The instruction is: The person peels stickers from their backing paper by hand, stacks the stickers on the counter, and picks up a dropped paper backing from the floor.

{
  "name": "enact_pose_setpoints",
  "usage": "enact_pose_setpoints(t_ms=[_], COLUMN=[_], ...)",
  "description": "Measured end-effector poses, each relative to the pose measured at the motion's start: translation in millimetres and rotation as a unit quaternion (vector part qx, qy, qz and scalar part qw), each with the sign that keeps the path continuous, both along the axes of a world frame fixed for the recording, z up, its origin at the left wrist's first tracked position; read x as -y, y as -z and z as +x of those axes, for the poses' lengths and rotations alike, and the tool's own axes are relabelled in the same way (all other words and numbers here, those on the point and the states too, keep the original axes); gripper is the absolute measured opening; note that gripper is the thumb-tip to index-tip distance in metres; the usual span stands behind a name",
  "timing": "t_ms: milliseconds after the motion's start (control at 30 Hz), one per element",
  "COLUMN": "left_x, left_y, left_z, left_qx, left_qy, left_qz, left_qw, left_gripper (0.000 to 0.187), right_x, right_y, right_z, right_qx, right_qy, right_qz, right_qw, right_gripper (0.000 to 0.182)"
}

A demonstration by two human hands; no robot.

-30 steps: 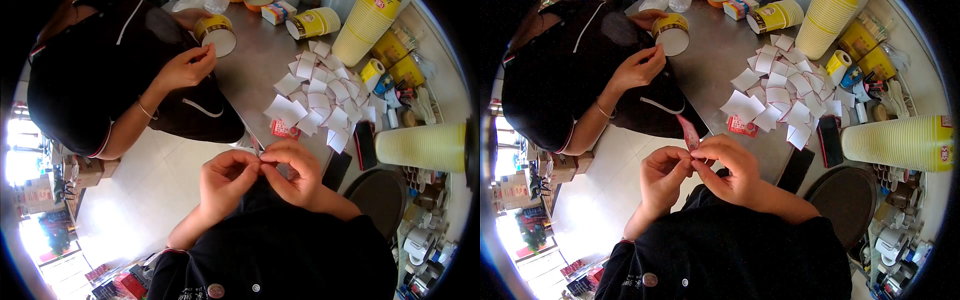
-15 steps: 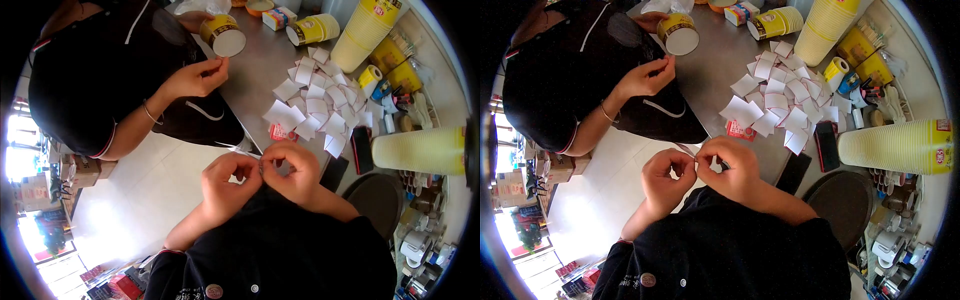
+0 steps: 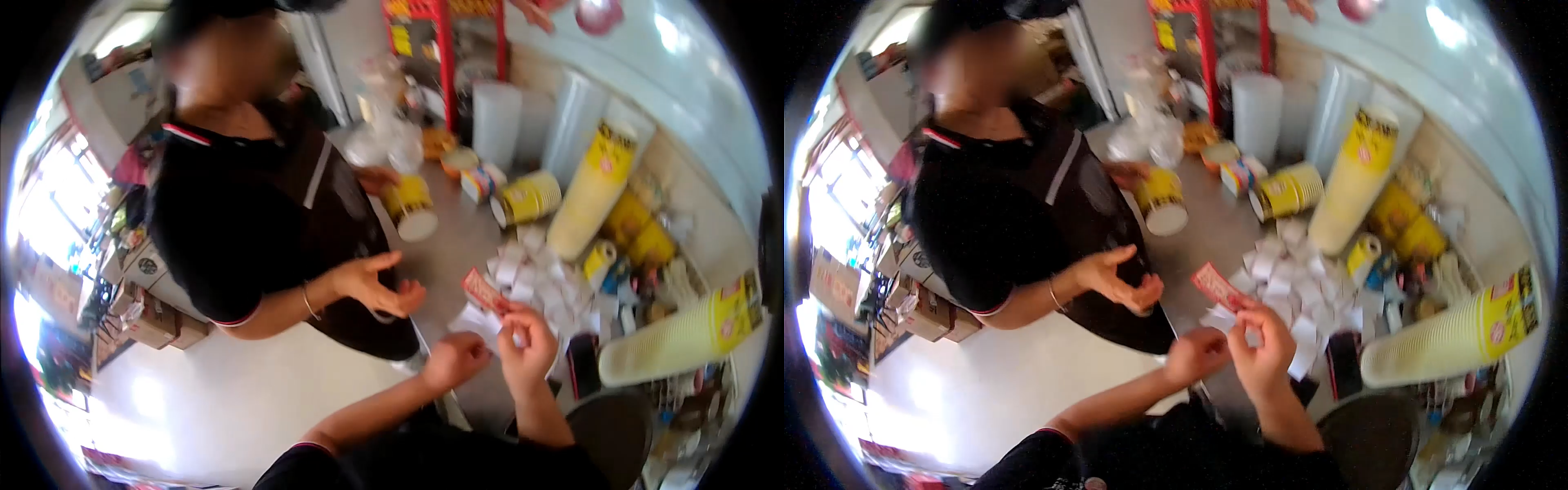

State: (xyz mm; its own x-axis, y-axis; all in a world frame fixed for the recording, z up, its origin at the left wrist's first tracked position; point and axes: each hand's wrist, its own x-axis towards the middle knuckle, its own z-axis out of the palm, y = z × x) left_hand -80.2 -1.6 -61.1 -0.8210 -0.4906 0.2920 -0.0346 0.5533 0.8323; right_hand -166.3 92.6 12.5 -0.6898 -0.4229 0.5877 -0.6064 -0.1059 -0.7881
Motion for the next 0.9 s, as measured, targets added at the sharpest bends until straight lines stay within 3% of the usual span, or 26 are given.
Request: enact_pose_setpoints(t_ms=[33, 67, 167, 300, 433, 533, 600, 733, 900], left_x=[-2.8, -1.2, -11.4, -23.9, -10.4, 4.8, 11.5, 19.1, 25.4], left_y=[-1.9, 16.4, 16.1, 28.2, 84.4, 112.1, 107.5, 127.5, 138.7], left_z=[-18.3, -31.3, -54.0, -38.7, -2.7, -1.4, -1.7, -8.9, -15.8], left_qx=[-0.049, 0.039, 0.087, 0.145, 0.207, 0.252, 0.258, 0.207, -0.002], left_qy=[0.04, 0.103, 0.179, 0.15, 0.11, 0.127, 0.135, 0.134, 0.072], left_qz=[-0.008, -0.045, -0.112, -0.217, -0.314, -0.35, -0.289, -0.34, -0.376], left_qw=[0.998, 0.993, 0.974, 0.954, 0.92, 0.893, 0.912, 0.907, 0.924], left_gripper=[0.017, 0.02, 0.026, 0.033, 0.047, 0.049, 0.047, 0.038, 0.017], right_x=[7.7, 14.7, 25.5, 25.7, 24.5, 25.5, 28.7, 37.1, 30.0], right_y=[-3.4, -7.2, -29.0, -34.3, -34.1, -35.6, -33.8, -27.1, -14.1], right_z=[1.0, 1.8, -2.3, -10.0, -8.5, -5.2, -2.6, -1.0, 17.9], right_qx=[-0.012, -0.022, -0.132, -0.152, -0.157, -0.177, -0.19, -0.214, -0.233], right_qy=[-0.002, -0.003, -0.032, -0.09, -0.11, -0.11, -0.111, -0.11, -0.102], right_qz=[-0.013, -0.024, -0.002, -0.014, -0.018, -0.008, 0.001, 0.036, 0.064], right_qw=[1.0, 0.999, 0.991, 0.984, 0.981, 0.978, 0.975, 0.97, 0.965], right_gripper=[0.015, 0.015, 0.017, 0.015, 0.012, 0.013, 0.014, 0.016, 0.015])
